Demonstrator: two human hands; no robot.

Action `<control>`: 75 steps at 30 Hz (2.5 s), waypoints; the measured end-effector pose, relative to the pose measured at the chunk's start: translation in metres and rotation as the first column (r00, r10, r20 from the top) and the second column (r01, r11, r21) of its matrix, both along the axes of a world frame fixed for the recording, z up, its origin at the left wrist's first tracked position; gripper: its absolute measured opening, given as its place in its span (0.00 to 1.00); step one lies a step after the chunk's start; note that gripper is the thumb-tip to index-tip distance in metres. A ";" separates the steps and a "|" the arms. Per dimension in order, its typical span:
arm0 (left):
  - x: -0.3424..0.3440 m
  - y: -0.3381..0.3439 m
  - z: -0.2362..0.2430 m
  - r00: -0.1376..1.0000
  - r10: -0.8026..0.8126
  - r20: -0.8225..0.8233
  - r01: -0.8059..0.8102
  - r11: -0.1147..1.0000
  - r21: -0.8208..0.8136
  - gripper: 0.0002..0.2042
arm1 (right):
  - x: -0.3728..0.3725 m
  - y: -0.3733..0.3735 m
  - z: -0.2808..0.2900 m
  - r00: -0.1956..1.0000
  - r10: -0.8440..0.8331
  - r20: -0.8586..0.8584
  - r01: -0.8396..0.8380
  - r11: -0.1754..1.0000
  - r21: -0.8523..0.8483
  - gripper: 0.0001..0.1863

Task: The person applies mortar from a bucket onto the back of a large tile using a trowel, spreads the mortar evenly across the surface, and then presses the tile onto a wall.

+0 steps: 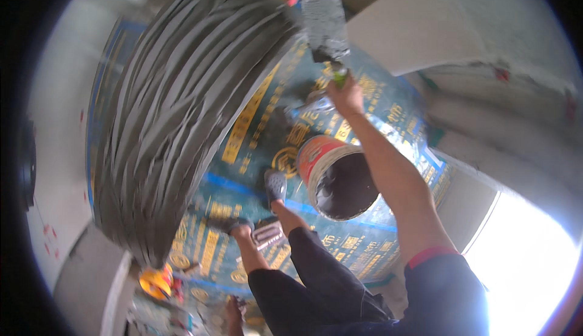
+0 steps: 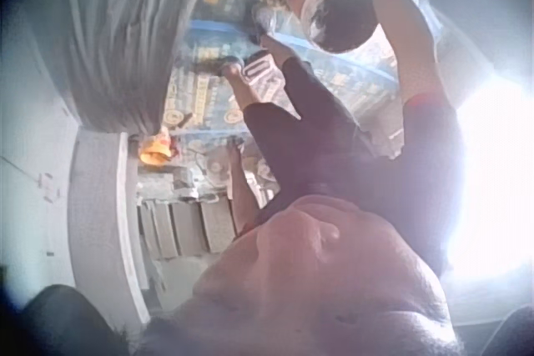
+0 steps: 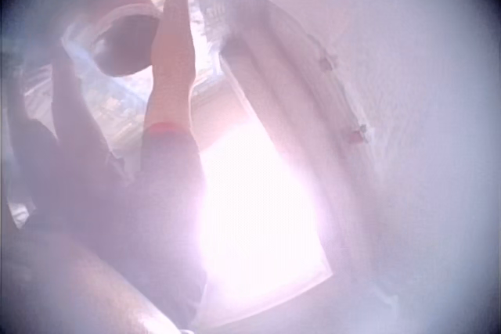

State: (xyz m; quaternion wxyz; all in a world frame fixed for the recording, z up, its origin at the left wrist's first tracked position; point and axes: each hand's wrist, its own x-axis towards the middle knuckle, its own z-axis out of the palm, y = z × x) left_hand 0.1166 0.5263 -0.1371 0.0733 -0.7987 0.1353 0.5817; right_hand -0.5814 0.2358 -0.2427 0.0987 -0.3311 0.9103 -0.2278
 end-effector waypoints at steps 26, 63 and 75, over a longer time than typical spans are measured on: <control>0.041 0.117 -0.045 0.888 0.450 -0.097 -0.445 0.893 0.070 0.25 | 0.440 0.087 -0.039 0.687 0.442 0.576 -0.686 0.656 0.315 0.29; 0.047 0.214 -0.076 0.456 0.878 -0.145 -0.886 0.463 0.018 0.19 | 0.824 0.077 0.030 0.266 0.446 0.855 -0.944 0.299 0.137 0.29; 0.128 0.162 -0.073 0.640 0.745 -0.186 -0.755 0.656 0.029 0.22 | 0.670 0.106 0.071 0.239 0.594 0.768 -0.949 0.311 0.054 0.26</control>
